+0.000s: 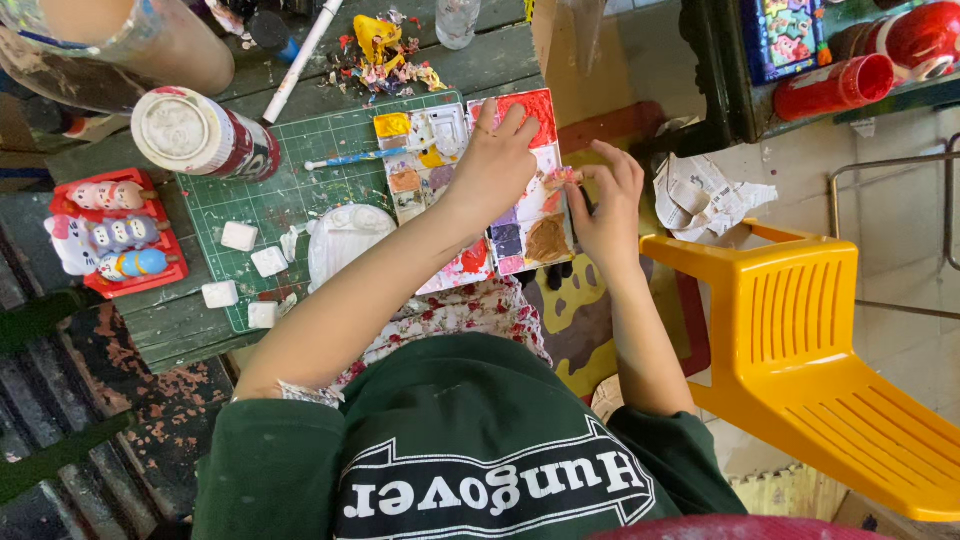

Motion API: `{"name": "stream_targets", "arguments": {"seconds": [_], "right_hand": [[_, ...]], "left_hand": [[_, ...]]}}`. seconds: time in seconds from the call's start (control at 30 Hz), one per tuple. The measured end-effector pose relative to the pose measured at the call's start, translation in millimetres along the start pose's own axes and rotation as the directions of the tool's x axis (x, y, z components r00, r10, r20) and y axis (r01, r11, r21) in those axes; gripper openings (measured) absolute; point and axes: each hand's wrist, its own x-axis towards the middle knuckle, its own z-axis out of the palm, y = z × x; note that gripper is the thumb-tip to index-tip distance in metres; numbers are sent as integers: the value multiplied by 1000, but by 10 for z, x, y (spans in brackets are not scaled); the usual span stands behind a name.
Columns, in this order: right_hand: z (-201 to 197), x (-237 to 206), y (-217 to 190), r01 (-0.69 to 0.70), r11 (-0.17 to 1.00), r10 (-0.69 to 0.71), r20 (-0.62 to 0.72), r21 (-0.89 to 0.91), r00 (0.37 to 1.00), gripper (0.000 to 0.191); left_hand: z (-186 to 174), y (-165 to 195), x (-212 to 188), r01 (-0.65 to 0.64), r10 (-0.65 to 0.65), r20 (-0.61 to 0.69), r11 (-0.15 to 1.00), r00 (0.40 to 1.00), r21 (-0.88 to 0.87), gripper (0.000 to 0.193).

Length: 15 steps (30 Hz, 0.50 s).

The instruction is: The person sits at a cluttered craft table painting small figurines with a paintbrush, dipping the brush into a paint palette and a water cup between strokes. They also handle small white plaster pieces and rearrange items on the palette while working on the figurines in a red tray.

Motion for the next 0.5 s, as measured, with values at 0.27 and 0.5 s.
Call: {"name": "stream_targets", "arguments": {"seconds": [0.27, 0.5], "right_hand": [[-64, -84, -262, 32, 993, -27, 53, -112, 998, 40], [-51, -83, -388, 55, 968, -66, -36, -246, 997, 33]], "left_hand": [[-38, 13, -10, -5, 5, 15, 1000, 1000, 6, 8], [-71, 5, -8, -12, 10, 53, 1000, 999, 25, 8]]}}
